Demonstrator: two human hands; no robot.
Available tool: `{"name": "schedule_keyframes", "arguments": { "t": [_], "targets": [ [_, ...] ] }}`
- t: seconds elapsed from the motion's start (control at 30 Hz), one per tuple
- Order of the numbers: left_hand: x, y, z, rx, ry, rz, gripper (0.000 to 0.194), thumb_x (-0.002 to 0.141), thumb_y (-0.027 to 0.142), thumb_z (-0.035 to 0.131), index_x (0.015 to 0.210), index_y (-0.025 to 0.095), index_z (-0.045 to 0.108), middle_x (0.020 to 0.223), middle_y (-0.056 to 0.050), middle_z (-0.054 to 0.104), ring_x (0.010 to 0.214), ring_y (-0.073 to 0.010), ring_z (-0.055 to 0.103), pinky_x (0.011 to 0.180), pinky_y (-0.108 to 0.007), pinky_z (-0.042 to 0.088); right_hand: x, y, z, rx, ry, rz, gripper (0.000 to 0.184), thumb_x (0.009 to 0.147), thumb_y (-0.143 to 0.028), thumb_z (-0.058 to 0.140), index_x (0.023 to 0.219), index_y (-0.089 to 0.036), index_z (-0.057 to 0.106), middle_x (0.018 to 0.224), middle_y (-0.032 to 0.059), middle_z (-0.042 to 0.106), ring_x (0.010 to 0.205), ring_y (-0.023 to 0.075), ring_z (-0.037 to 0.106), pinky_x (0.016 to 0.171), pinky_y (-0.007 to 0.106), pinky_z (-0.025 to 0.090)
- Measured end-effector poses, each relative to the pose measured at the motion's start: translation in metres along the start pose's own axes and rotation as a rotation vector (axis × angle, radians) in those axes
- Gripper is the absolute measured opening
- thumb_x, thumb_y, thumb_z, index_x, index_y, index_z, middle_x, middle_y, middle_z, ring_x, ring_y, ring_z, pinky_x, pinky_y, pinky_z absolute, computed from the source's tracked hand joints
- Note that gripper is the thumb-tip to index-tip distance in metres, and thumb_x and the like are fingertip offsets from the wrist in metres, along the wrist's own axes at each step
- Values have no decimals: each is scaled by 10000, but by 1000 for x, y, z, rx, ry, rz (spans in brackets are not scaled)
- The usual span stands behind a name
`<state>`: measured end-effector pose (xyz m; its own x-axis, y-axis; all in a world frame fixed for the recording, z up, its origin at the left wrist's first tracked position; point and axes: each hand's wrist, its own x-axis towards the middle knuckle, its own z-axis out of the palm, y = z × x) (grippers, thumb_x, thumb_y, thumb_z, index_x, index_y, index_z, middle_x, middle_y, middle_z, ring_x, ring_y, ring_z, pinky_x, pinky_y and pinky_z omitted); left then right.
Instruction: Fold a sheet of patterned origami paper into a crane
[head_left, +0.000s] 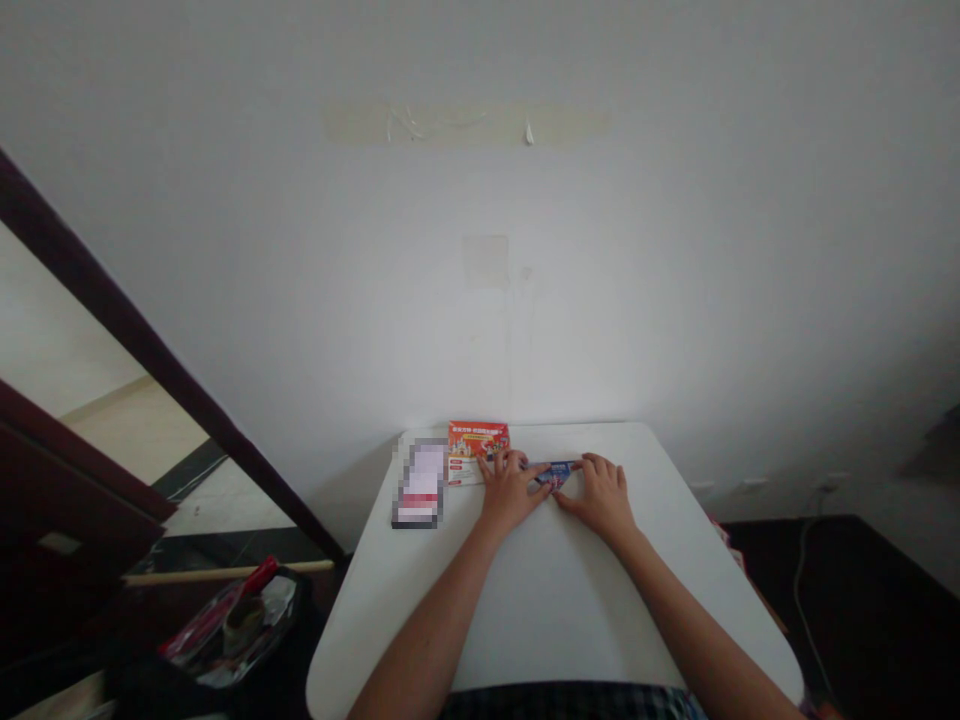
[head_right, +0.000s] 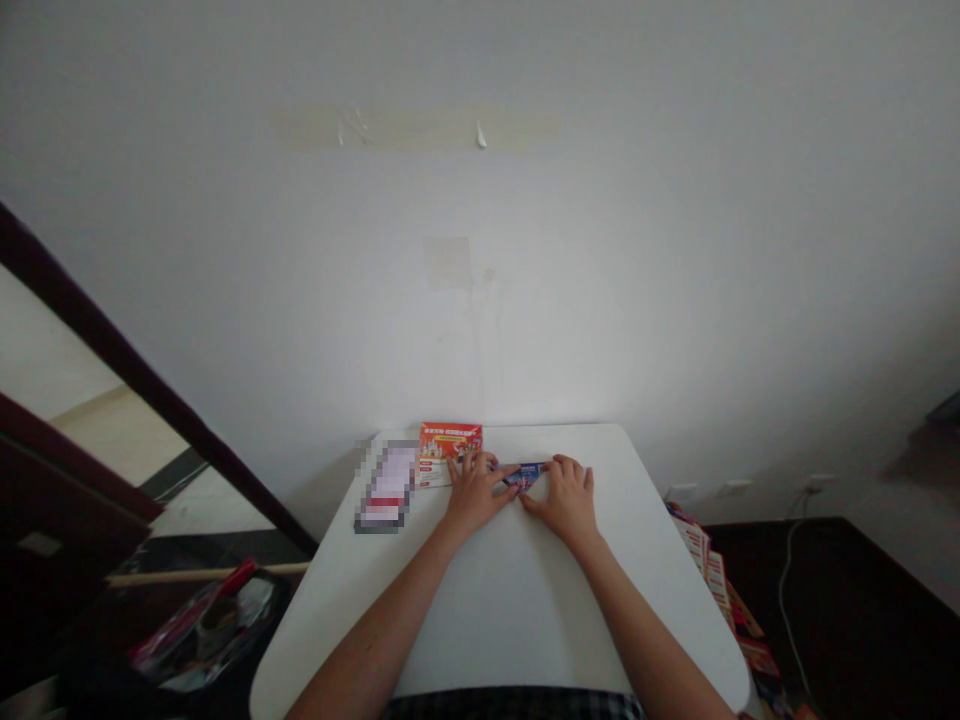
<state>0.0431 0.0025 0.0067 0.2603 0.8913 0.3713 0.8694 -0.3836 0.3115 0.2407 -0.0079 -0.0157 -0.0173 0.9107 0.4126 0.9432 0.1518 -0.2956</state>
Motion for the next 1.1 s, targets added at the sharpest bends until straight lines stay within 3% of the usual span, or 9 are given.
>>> {"name": "schedule_keyframes", "arguments": {
  "t": [0.2,0.57,0.83,1.1],
  "targets": [
    [0,-1,0,7,-1,8,382,841,563,644,1219,514,635,1194,-19,542,1252,-319,391,1079,-805,95,0,3,1,31,12,12,541,758,-622,645,1133,-236,594,1287,114,577,1244,311,476,1118,572,242],
    [-1,1,-4,11,-19,1,385,835,588,637,1213,517,639,1204,-20,547,1255,-311,393,1090,-792,74,1,-12,-13,-66,15,39,430,814,-507,627,1123,-208,610,1240,120,619,1156,286,529,1065,478,309],
    [0,1,-3,11,-38,-23,393,834,583,641,1224,534,627,1220,-18,540,1270,-307,384,1110,-771,21,16,-7,-21,-107,-53,87,291,867,-435,591,1063,-226,644,1126,82,653,1102,252,542,932,375,379],
    [-2,-1,-2,-12,-32,-14,394,826,574,655,1217,528,634,1221,-19,540,1263,-311,386,1099,-783,32,27,3,-16,-85,38,87,177,867,-370,584,934,-254,699,1089,84,671,1141,313,496,897,435,398]
  ]
}}
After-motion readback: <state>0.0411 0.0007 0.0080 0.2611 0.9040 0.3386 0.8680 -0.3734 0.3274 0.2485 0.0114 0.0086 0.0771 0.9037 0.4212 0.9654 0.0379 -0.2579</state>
